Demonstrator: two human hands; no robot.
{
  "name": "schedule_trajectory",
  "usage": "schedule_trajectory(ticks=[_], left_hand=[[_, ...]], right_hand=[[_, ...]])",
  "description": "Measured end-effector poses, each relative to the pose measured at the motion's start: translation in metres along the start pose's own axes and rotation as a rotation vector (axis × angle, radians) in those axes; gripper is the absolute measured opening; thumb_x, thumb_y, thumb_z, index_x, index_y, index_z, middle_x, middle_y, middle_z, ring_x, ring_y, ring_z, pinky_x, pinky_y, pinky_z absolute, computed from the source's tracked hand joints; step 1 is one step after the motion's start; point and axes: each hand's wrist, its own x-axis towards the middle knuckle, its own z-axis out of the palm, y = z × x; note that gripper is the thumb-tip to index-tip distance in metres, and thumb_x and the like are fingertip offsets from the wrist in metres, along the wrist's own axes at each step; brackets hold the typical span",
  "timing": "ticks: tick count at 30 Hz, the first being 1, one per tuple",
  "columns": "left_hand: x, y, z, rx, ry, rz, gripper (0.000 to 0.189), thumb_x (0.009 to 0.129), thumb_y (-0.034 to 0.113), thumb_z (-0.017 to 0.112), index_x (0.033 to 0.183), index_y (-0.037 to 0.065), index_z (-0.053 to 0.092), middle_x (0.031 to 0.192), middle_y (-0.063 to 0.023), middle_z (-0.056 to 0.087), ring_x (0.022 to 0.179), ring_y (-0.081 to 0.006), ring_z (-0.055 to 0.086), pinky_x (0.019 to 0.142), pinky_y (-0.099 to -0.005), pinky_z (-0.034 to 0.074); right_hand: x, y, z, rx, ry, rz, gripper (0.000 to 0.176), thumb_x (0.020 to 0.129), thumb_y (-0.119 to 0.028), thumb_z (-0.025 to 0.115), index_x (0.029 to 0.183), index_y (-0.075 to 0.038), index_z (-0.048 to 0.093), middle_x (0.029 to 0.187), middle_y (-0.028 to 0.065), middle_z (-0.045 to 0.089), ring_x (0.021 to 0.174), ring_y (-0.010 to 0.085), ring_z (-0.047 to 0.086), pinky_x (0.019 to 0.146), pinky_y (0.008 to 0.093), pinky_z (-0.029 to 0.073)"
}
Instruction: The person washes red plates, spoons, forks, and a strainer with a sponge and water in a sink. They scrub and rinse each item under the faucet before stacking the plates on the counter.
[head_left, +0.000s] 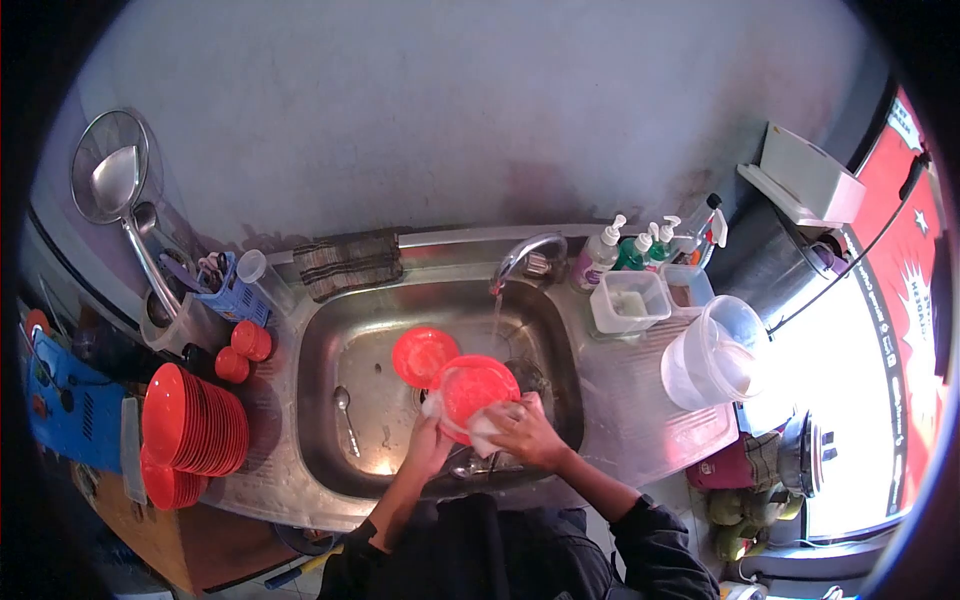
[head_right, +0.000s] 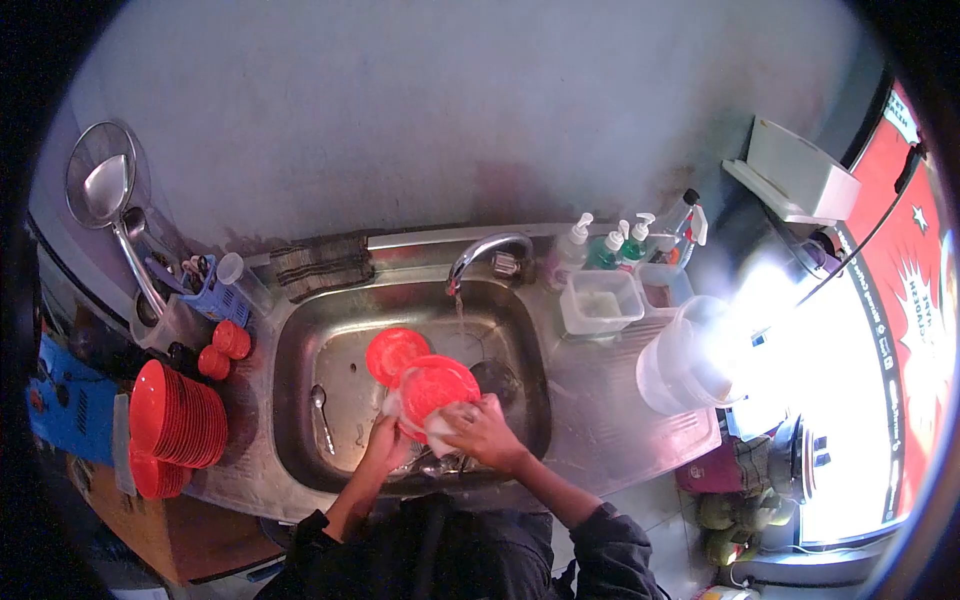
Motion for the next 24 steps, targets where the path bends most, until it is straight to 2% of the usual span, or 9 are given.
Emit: schedule_trajectory(ticks=[2,4,6,8,10,17,19,23,24], left_hand=[[0.005,0.005,0.000,-0.031,-0.077,0.027,0.034,0.082,0.011,0.036,0.115,0.002,0.031,0.111,-0.0105,0.042,0.100,-0.0185,0.043,0.086,-0.0306,0.036],[0.006,0.013,0.005,0.072,-0.073,0.009,0.034,0.084,0.010,0.033,0.117,0.002,0.028,0.115,-0.0090,0.038,0.104,-0.0186,0.039,0.088,-0.0321,0.034],[0.011,0.016,0.011,0.076,-0.053,0.023,0.034,0.083,0.009,0.034,0.116,0.002,0.030,0.113,-0.0091,0.040,0.103,-0.0182,0.041,0.086,-0.0315,0.036],[0.017,0.017,0.013,0.082,-0.034,0.033,0.033,0.082,0.009,0.036,0.114,0.003,0.032,0.111,-0.0092,0.042,0.101,-0.0178,0.042,0.084,-0.0309,0.038],[0.026,0.017,0.013,0.108,-0.067,-0.010,0.033,0.082,0.008,0.037,0.114,0.003,0.032,0.110,-0.0084,0.042,0.101,-0.0178,0.043,0.084,-0.0311,0.038],[0.063,0.010,0.019,0.080,-0.082,-0.016,0.034,0.082,0.008,0.037,0.115,0.003,0.030,0.112,-0.0085,0.039,0.104,-0.0190,0.039,0.088,-0.0336,0.034],[0.080,0.010,0.021,-0.030,-0.180,-0.047,0.034,0.081,0.011,0.040,0.113,0.004,0.032,0.112,-0.0090,0.040,0.104,-0.0199,0.039,0.089,-0.0362,0.032],[0.102,0.005,0.028,-0.048,-0.245,-0.080,0.034,0.081,0.013,0.040,0.113,0.005,0.032,0.114,-0.0092,0.039,0.105,-0.0208,0.038,0.091,-0.0373,0.030],[0.104,0.003,0.031,-0.086,-0.239,-0.110,0.033,0.081,0.013,0.040,0.112,0.005,0.033,0.114,-0.0092,0.040,0.105,-0.0205,0.039,0.090,-0.0366,0.030]], right_hand=[[-0.024,0.024,0.008,-0.005,-0.034,0.072,0.026,0.065,-0.022,0.048,0.090,-0.019,0.055,0.108,0.0079,0.044,0.089,0.0245,0.043,0.076,0.0460,0.028],[-0.037,0.046,-0.002,-0.456,-0.003,0.208,0.024,0.067,-0.020,0.048,0.089,-0.018,0.055,0.109,0.0082,0.043,0.091,0.0250,0.042,0.076,0.0480,0.026],[-0.045,0.076,-0.026,-0.307,0.144,0.396,0.022,0.068,-0.018,0.048,0.089,-0.017,0.055,0.108,0.0076,0.043,0.093,0.0255,0.040,0.076,0.0484,0.026],[-0.046,0.106,-0.053,-0.652,0.171,0.486,0.021,0.066,-0.015,0.050,0.087,-0.015,0.055,0.108,0.0069,0.044,0.092,0.0252,0.040,0.074,0.0445,0.027],[-0.026,0.117,-0.092,-0.655,0.177,0.641,0.021,0.065,-0.015,0.052,0.086,-0.014,0.055,0.105,0.0067,0.046,0.092,0.0244,0.041,0.076,0.0418,0.028],[-0.028,0.178,-0.110,-0.696,0.060,0.493,0.025,0.064,-0.007,0.049,0.088,-0.010,0.053,0.097,0.0097,0.049,0.085,0.0263,0.045,0.075,0.0386,0.030],[-0.022,0.177,-0.092,-0.383,0.124,0.791,0.032,0.062,-0.003,0.051,0.094,-0.004,0.050,0.102,0.0137,0.047,0.098,0.0274,0.041,0.085,0.0396,0.027],[0.023,0.145,-0.025,-0.027,0.270,0.719,0.031,0.068,-0.001,0.047,0.098,0.001,0.048,0.105,0.0157,0.045,0.103,0.0292,0.038,0.084,0.0356,0.031],[0.032,0.140,0.008,0.486,0.502,0.752,0.031,0.070,-0.004,0.046,0.101,0.000,0.046,0.108,0.0164,0.043,0.105,0.0294,0.036,0.085,0.0360,0.030]])
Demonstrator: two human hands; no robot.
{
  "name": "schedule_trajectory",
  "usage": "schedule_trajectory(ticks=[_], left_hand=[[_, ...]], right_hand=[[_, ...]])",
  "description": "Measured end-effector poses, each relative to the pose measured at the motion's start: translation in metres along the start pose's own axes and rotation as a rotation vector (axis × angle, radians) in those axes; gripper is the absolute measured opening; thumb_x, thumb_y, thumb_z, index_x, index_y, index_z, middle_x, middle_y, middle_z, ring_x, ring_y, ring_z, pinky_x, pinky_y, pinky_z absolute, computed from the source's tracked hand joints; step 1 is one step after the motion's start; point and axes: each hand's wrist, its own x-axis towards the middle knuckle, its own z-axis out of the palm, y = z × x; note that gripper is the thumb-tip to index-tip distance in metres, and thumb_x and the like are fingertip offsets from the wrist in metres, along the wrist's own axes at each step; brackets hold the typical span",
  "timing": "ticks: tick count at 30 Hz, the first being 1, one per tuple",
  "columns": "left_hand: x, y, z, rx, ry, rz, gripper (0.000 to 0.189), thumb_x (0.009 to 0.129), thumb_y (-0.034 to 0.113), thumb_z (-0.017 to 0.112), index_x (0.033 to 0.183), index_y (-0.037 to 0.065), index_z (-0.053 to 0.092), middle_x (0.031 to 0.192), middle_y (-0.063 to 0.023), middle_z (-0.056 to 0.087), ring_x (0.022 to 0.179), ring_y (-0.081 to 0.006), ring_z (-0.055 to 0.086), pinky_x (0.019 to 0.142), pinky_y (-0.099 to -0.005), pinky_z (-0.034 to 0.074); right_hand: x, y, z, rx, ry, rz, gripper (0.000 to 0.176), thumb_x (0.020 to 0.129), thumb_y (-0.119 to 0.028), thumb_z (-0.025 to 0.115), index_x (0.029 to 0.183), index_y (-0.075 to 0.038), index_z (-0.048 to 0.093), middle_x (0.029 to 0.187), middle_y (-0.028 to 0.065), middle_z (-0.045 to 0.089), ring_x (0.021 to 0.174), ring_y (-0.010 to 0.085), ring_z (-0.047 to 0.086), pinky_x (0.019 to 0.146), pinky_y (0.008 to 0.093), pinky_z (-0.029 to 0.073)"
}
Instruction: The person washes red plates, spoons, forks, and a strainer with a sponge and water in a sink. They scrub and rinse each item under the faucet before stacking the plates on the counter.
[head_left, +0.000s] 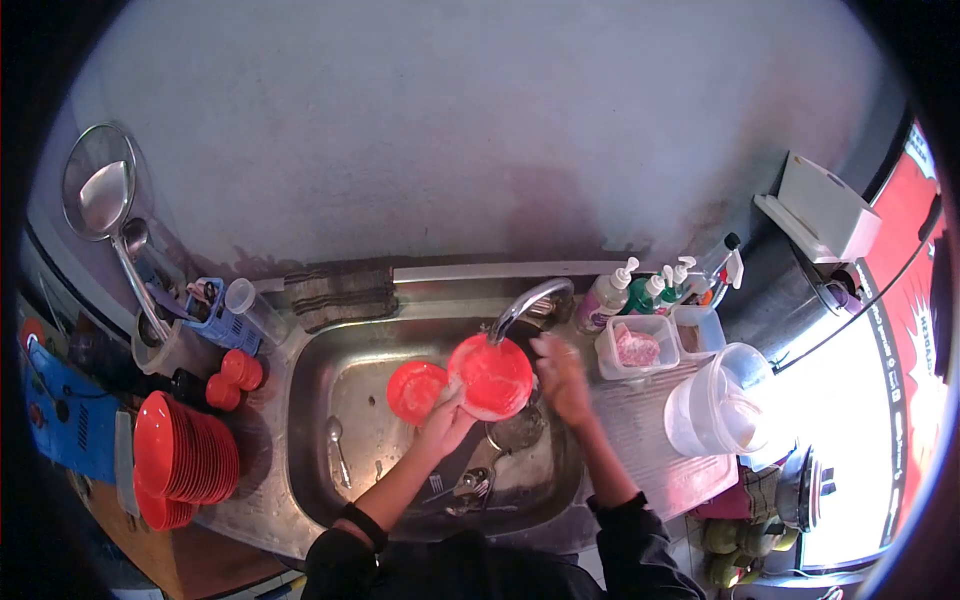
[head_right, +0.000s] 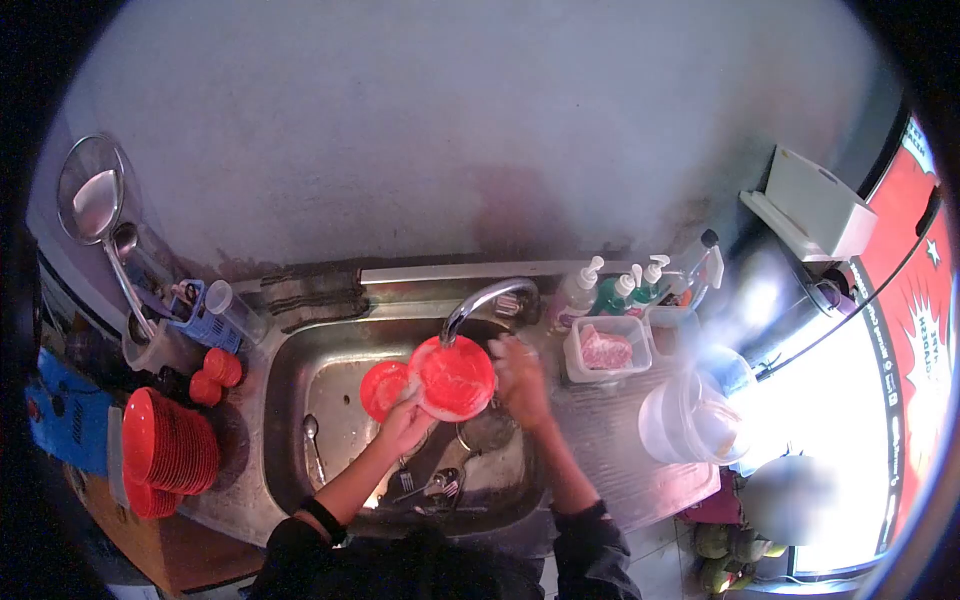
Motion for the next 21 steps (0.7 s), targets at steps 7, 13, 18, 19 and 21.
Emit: schedule_trajectory(ticks=[7,13,18,19,21], left_hand=[[0.013,-0.016,-0.003,0.087,0.036,0.018,0.024,0.082,0.014,0.039,0.105,0.005,0.039,0.101,-0.0075,0.049,0.097,-0.0181,0.046,0.082,-0.0324,0.037],[0.017,-0.013,0.011,1.365,-0.050,0.063,0.033,0.082,0.019,0.038,0.111,0.004,0.038,0.098,-0.0136,0.050,0.096,-0.0216,0.046,0.083,-0.0313,0.035],[0.045,0.001,0.007,1.961,-0.327,0.503,0.041,0.078,0.025,0.040,0.115,0.009,0.037,0.114,-0.0148,0.039,0.106,-0.0286,0.036,0.090,-0.0382,0.025],[0.045,0.007,0.017,2.216,-0.227,0.500,0.042,0.077,0.027,0.041,0.115,0.010,0.037,0.120,-0.0131,0.033,0.110,-0.0309,0.031,0.092,-0.0406,0.021],[0.041,0.018,0.040,2.286,-0.133,0.488,0.044,0.076,0.028,0.041,0.117,0.012,0.034,0.122,-0.0123,0.030,0.111,-0.0321,0.028,0.092,-0.0424,0.020]], right_hand=[[-0.002,0.010,0.086,-0.500,-0.019,-0.197,0.035,0.082,-0.023,0.034,0.110,-0.004,0.040,0.112,0.0162,0.041,0.105,0.0307,0.037,0.088,0.0408,0.027],[0.007,0.059,0.098,1.159,-0.032,0.626,0.038,0.082,-0.033,0.033,0.102,-0.005,0.046,0.099,0.0120,0.051,0.091,0.0288,0.047,0.079,0.0397,0.036],[0.010,0.028,0.072,1.756,-0.218,0.782,0.049,0.079,-0.046,0.031,0.106,-0.008,0.044,0.104,0.0111,0.049,0.094,0.0281,0.046,0.083,0.0410,0.034],[0.010,0.016,0.067,1.751,-0.218,0.784,0.049,0.079,-0.046,0.031,0.106,-0.008,0.044,0.104,0.0111,0.049,0.094,0.0281,0.046,0.083,0.0410,0.034],[0.012,-0.010,0.057,1.683,-0.165,0.758,0.051,0.078,-0.047,0.031,0.109,-0.008,0.041,0.106,0.0111,0.047,0.096,0.0280,0.045,0.085,0.0413,0.033]])
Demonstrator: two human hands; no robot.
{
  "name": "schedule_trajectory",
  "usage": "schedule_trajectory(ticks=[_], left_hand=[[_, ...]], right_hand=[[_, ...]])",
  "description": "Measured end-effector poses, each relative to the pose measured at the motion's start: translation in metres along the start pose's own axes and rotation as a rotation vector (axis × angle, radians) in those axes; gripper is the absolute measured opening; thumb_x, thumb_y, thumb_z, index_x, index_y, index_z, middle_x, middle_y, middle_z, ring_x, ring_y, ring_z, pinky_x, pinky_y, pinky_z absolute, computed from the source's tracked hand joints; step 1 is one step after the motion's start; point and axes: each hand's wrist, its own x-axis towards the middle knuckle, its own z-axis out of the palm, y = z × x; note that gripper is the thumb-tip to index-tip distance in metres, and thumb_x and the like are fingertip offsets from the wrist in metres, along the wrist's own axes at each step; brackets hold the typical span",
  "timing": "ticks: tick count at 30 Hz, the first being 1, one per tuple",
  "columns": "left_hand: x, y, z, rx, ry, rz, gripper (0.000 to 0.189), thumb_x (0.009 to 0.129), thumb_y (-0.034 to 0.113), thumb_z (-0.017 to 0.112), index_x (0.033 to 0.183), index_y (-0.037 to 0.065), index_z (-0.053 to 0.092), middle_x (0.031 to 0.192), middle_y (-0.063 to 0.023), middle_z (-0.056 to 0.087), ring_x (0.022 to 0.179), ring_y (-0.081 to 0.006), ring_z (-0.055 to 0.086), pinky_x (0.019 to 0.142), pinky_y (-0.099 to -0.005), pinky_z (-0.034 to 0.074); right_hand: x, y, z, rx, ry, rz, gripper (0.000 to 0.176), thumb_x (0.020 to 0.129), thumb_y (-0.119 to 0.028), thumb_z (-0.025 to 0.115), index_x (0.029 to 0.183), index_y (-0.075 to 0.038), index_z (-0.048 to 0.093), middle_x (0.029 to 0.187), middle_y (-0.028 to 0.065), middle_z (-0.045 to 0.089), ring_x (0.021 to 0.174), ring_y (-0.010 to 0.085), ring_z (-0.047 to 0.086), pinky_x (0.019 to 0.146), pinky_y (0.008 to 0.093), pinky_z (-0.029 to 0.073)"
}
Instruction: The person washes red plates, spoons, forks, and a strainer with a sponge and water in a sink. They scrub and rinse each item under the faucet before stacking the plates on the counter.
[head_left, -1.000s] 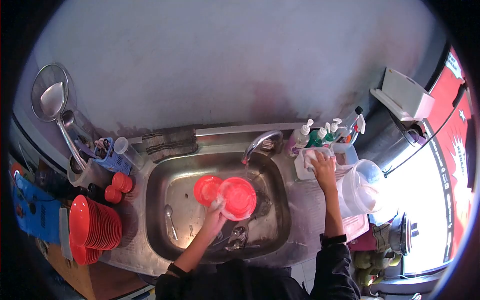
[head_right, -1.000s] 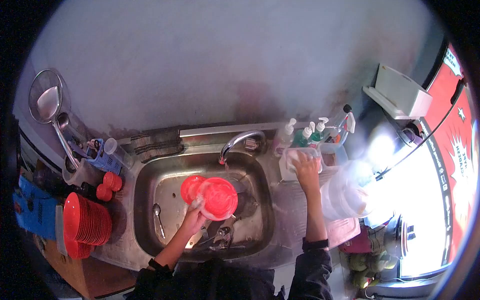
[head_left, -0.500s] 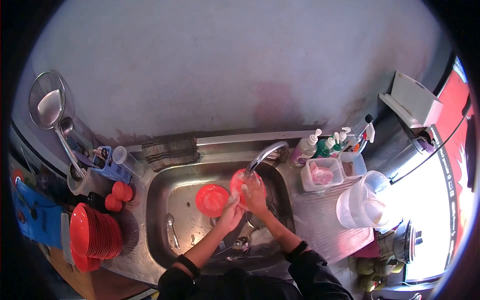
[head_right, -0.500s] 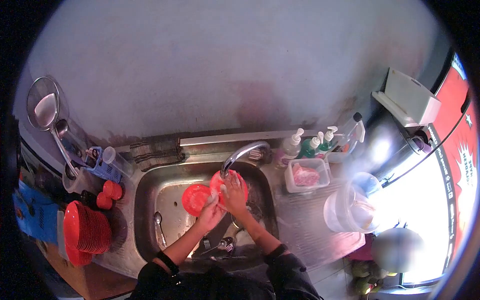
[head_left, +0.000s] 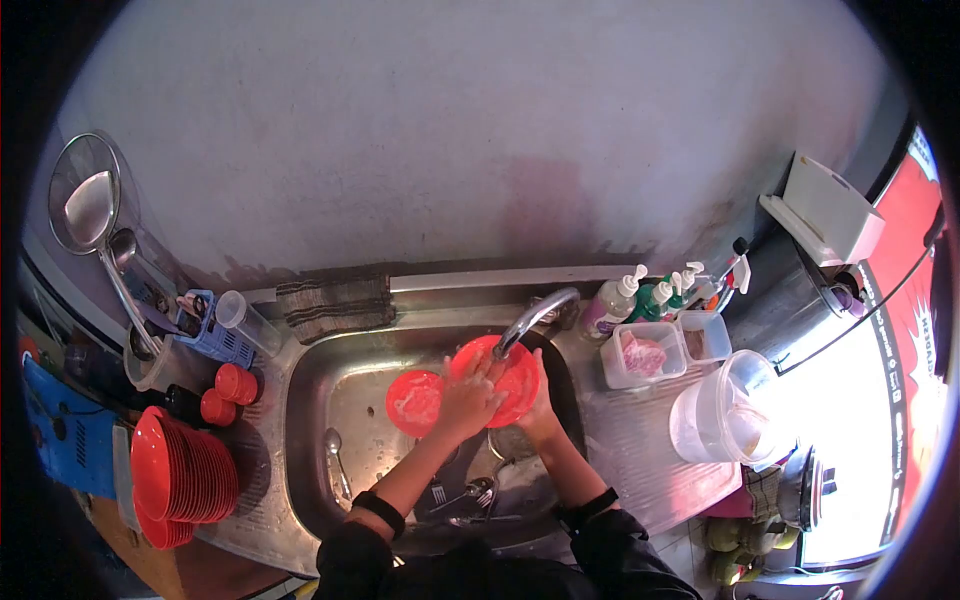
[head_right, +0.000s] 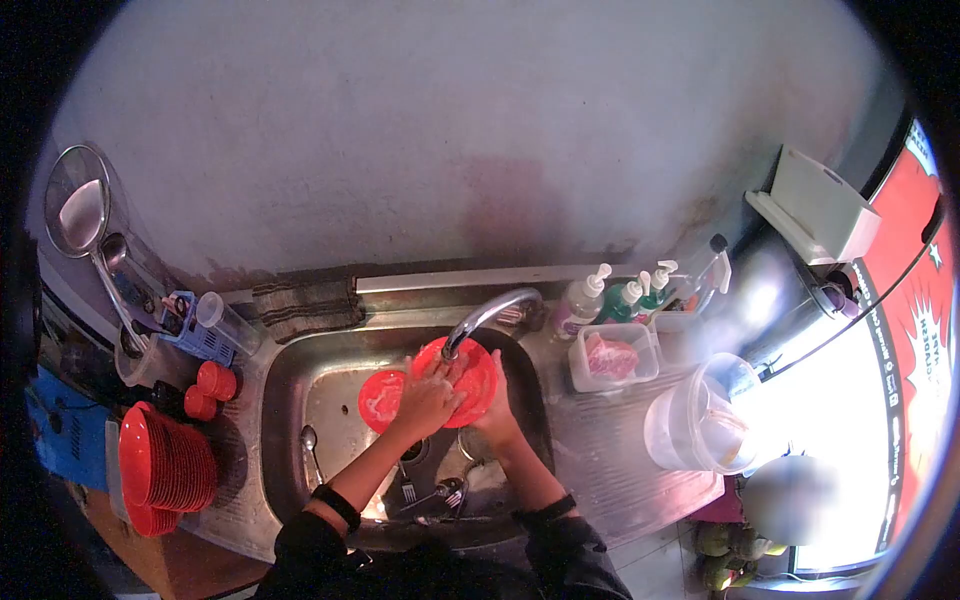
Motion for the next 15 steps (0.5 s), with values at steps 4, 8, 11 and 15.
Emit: schedule_trajectory(ticks=[4,8,11,15], left_hand=[[-0.003,0.000,-0.003,0.164,0.118,-0.217,0.051,0.075,0.027,0.044,0.121,0.012,0.027,0.124,-0.0148,0.025,0.113,-0.0318,0.025,0.093,-0.0444,0.018],[-0.007,-0.020,0.022,-0.141,0.452,-0.405,0.051,0.073,0.019,0.049,0.118,0.007,0.029,0.115,-0.0173,0.037,0.106,-0.0272,0.037,0.087,-0.0436,0.028],[-0.019,-0.034,0.023,-1.132,0.395,-0.709,0.049,0.070,0.010,0.051,0.114,0.002,0.032,0.102,-0.0148,0.048,0.095,-0.0233,0.046,0.080,-0.0385,0.037],[-0.038,-0.042,0.039,-1.140,0.240,-0.556,0.042,0.068,0.002,0.052,0.107,0.001,0.037,0.085,-0.0080,0.053,0.078,-0.0161,0.052,0.067,-0.0277,0.042]], right_hand=[[-0.004,-0.002,-0.019,0.008,-0.024,-0.051,0.048,0.079,-0.042,0.033,0.111,-0.007,0.040,0.108,0.0116,0.046,0.097,0.0279,0.045,0.086,0.0407,0.033],[-0.002,0.000,-0.032,-0.138,-0.117,-0.057,0.041,0.076,-0.029,0.042,0.109,-0.004,0.041,0.105,0.0122,0.048,0.094,0.0268,0.048,0.083,0.0391,0.036],[0.003,0.003,-0.034,-0.251,0.009,-0.095,0.034,0.074,-0.020,0.046,0.103,-0.003,0.045,0.098,0.0106,0.052,0.089,0.0235,0.050,0.080,0.0369,0.039],[0.019,0.013,-0.054,-0.466,0.148,-0.244,0.021,0.077,-0.013,0.043,0.094,-0.004,0.051,0.090,0.0064,0.055,0.083,0.0173,0.053,0.075,0.0323,0.042]])
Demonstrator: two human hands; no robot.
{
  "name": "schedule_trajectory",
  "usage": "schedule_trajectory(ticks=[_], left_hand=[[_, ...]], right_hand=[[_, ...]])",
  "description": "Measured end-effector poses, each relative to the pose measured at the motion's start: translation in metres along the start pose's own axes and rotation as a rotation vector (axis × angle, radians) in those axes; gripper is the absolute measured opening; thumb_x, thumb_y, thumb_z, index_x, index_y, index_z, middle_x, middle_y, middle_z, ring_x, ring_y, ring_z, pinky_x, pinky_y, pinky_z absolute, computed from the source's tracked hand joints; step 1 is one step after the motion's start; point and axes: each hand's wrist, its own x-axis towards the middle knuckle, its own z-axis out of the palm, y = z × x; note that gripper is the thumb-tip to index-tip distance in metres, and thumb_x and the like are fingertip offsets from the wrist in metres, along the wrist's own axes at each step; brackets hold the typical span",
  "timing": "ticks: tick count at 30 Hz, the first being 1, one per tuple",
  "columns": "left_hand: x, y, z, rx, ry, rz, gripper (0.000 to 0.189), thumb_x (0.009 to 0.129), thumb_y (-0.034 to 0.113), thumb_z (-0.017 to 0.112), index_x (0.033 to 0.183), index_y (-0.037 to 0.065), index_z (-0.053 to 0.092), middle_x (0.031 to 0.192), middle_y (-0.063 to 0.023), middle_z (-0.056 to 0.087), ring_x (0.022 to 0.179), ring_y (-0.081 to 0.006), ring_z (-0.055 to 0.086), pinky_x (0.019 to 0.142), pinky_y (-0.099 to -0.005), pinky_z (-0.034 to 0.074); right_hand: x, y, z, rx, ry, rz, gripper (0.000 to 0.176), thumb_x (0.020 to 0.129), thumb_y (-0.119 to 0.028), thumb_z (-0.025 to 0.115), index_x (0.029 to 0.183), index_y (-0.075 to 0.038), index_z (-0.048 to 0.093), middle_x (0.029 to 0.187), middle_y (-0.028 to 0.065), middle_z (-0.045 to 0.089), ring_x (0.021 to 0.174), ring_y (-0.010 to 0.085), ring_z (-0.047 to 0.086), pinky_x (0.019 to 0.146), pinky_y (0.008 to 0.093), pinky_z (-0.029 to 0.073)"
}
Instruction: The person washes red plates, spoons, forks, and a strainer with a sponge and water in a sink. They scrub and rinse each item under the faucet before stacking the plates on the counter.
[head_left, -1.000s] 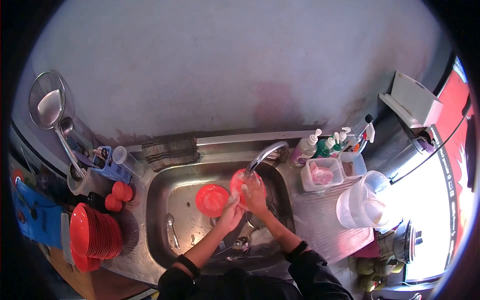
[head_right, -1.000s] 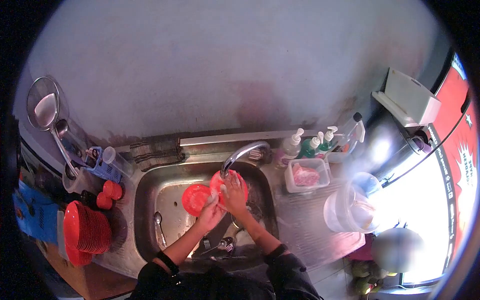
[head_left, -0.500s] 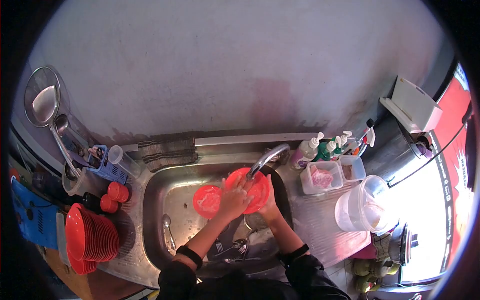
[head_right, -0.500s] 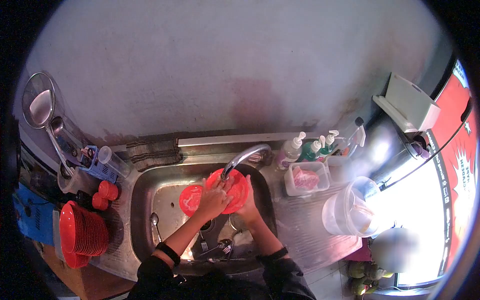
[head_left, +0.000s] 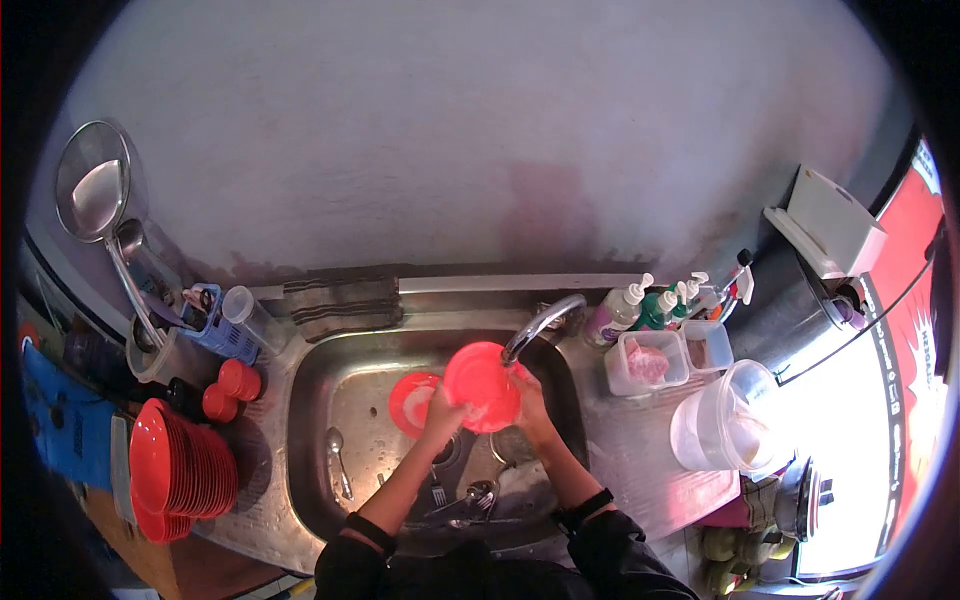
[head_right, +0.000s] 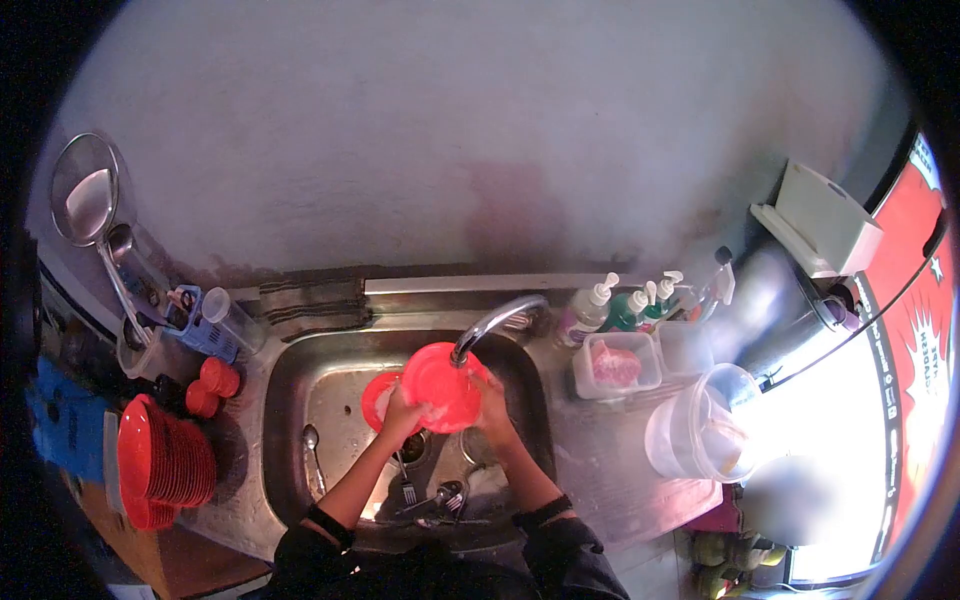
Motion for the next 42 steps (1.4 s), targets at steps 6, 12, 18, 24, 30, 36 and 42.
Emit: schedule_trajectory(ticks=[6,12,18,24,30,36,42], left_hand=[[-0.008,0.027,-0.018,0.281,0.007,0.159,0.029,0.072,0.006,0.049,0.100,0.001,0.042,0.085,-0.0068,0.053,0.074,-0.0150,0.054,0.066,-0.0264,0.044],[-0.011,0.046,-0.024,-0.329,-0.172,-0.460,0.027,0.078,0.017,0.042,0.102,0.003,0.041,0.093,-0.0069,0.052,0.081,-0.0174,0.053,0.072,-0.0348,0.045],[-0.006,0.001,-0.002,-0.771,-0.221,-0.682,0.027,0.081,0.019,0.041,0.101,0.001,0.040,0.100,-0.0173,0.047,0.093,-0.0263,0.048,0.080,-0.0343,0.041],[0.000,-0.002,0.012,-0.913,-0.371,-0.601,0.026,0.080,0.013,0.042,0.101,-0.002,0.040,0.101,-0.0182,0.047,0.092,-0.0266,0.049,0.081,-0.0350,0.041],[-0.001,0.014,0.011,-0.756,-0.182,-0.213,0.028,0.076,0.009,0.047,0.103,0.002,0.042,0.099,-0.0113,0.050,0.090,-0.0198,0.050,0.078,-0.0321,0.042],[-0.013,0.052,0.016,-0.688,-0.129,-0.027,0.046,0.074,0.005,0.049,0.117,0.006,0.032,0.113,-0.0101,0.041,0.103,-0.0184,0.041,0.086,-0.0304,0.034],[-0.008,0.033,0.031,0.591,-0.224,0.529,0.053,0.076,0.025,0.047,0.123,0.013,0.024,0.128,-0.0131,0.018,0.117,-0.0311,0.017,0.096,-0.0400,0.013]], right_hand=[[0.009,0.054,-0.026,-0.078,0.106,0.148,0.026,0.081,-0.018,0.041,0.102,-0.002,0.046,0.095,0.0105,0.053,0.087,0.0161,0.052,0.077,0.0313,0.042],[-0.005,-0.036,0.006,-0.115,-0.159,0.362,0.030,0.079,-0.014,0.045,0.106,-0.001,0.042,0.104,0.0089,0.048,0.095,0.0184,0.048,0.082,0.0324,0.039],[-0.005,-0.071,0.014,-1.014,-0.080,-0.362,0.038,0.069,0.006,0.041,0.107,0.003,0.040,0.102,0.0083,0.048,0.097,0.0151,0.043,0.085,0.0244,0.032],[-0.023,-0.082,0.028,-1.015,-0.119,-0.504,0.032,0.075,-0.001,0.044,0.107,0.004,0.040,0.100,0.0087,0.049,0.095,0.0137,0.045,0.083,0.0244,0.033],[-0.029,-0.033,0.028,-0.078,-0.051,-0.237,0.028,0.080,-0.010,0.043,0.105,0.003,0.042,0.101,0.0077,0.050,0.090,0.0148,0.049,0.079,0.0257,0.037],[-0.015,0.028,0.020,-0.584,0.267,-0.298,0.036,0.082,-0.024,0.041,0.111,-0.004,0.036,0.104,0.0083,0.044,0.095,0.0141,0.041,0.081,0.0280,0.034],[-0.032,-0.015,0.056,0.032,0.059,0.035,0.056,0.079,-0.050,0.029,0.117,-0.008,0.030,0.109,0.0073,0.042,0.099,0.0189,0.040,0.085,0.0310,0.032]])
